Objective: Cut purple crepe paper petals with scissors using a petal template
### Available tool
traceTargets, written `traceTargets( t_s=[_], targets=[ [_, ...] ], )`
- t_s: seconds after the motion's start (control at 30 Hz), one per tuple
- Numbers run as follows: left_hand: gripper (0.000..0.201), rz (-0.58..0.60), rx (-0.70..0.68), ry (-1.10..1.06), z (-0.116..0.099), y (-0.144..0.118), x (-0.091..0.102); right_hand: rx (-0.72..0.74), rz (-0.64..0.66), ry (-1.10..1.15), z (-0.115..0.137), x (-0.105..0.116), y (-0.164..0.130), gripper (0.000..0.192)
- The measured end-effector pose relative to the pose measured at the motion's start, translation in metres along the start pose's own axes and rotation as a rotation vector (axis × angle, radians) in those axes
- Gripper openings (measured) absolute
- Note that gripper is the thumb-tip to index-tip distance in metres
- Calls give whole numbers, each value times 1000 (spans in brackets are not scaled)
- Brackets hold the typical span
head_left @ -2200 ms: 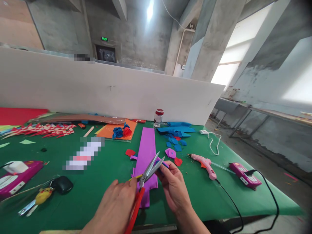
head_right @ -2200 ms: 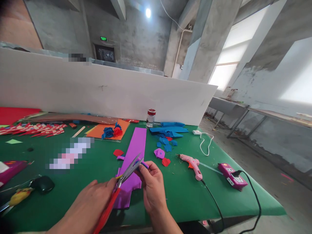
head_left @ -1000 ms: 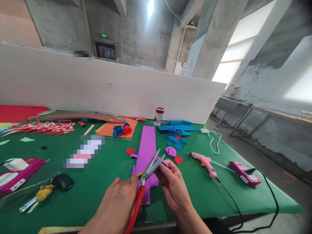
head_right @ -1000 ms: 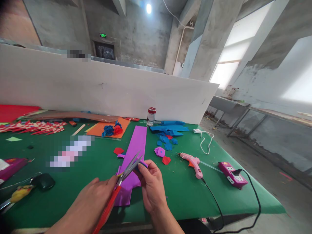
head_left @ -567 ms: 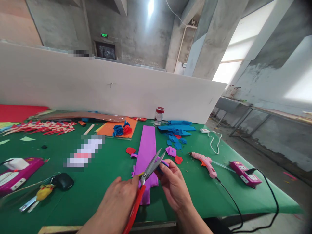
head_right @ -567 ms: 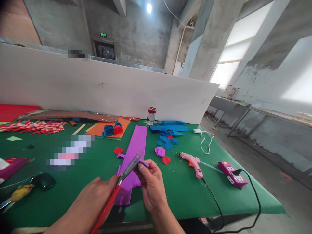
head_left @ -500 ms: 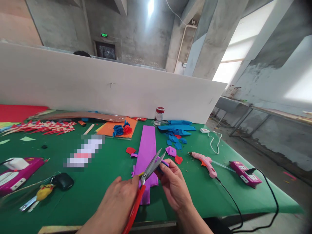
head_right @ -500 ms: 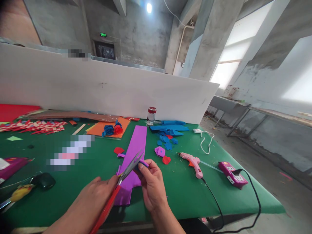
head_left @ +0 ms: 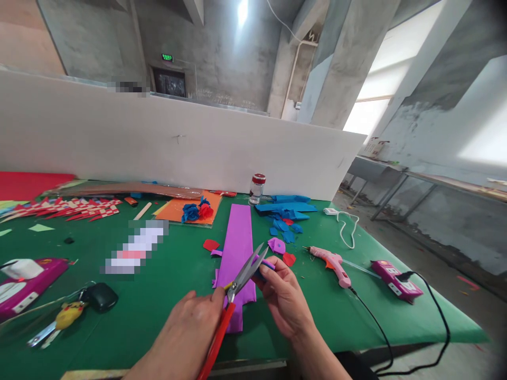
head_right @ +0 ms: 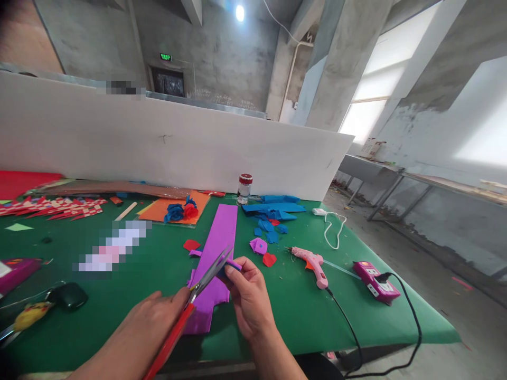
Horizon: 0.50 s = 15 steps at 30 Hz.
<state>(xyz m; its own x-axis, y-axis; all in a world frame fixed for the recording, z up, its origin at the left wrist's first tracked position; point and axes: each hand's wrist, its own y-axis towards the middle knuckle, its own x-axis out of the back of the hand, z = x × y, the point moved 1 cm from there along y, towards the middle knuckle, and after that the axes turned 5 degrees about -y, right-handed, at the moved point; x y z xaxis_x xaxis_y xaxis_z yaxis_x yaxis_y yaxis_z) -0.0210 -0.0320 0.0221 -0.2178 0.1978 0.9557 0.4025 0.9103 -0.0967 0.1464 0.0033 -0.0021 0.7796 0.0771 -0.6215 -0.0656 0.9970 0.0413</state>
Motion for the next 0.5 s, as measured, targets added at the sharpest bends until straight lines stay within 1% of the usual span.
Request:
traceTargets(
  t_s=[0.1,0.17,0.23,0.27,0.3,0.37,0.4,0.43,0.5],
  targets=[
    [41,47,3,70,-3,-1,3,-10,3,-7,1,1,1,24],
    [42,72,21,95,-1,-2,2,-12,4,-5,1,2,2,24],
    [39,38,34,58,4,-3,-2,-12,2,-11,3,4,3,23],
    [34,-2,35,-7,7,-2,-5,-12,-1,-17,5,5,4,23],
    [27,-59,34,-126,11,-2,-8,-13,-4,-26,6,7,4,24],
    [13,-194,28,-440,17,1,-10,-34,-4,-56,8,9,5,25],
    [12,-252,28,-584,20,2,-10,-55,3,-76,9,9,5,25],
    [15,-297,32,-694,21,5,-8,-82,16,-98,8,10,5,26],
    [21,-342,40,-797,23,9,-3,-139,67,-150,5,8,2,26]
  ],
)
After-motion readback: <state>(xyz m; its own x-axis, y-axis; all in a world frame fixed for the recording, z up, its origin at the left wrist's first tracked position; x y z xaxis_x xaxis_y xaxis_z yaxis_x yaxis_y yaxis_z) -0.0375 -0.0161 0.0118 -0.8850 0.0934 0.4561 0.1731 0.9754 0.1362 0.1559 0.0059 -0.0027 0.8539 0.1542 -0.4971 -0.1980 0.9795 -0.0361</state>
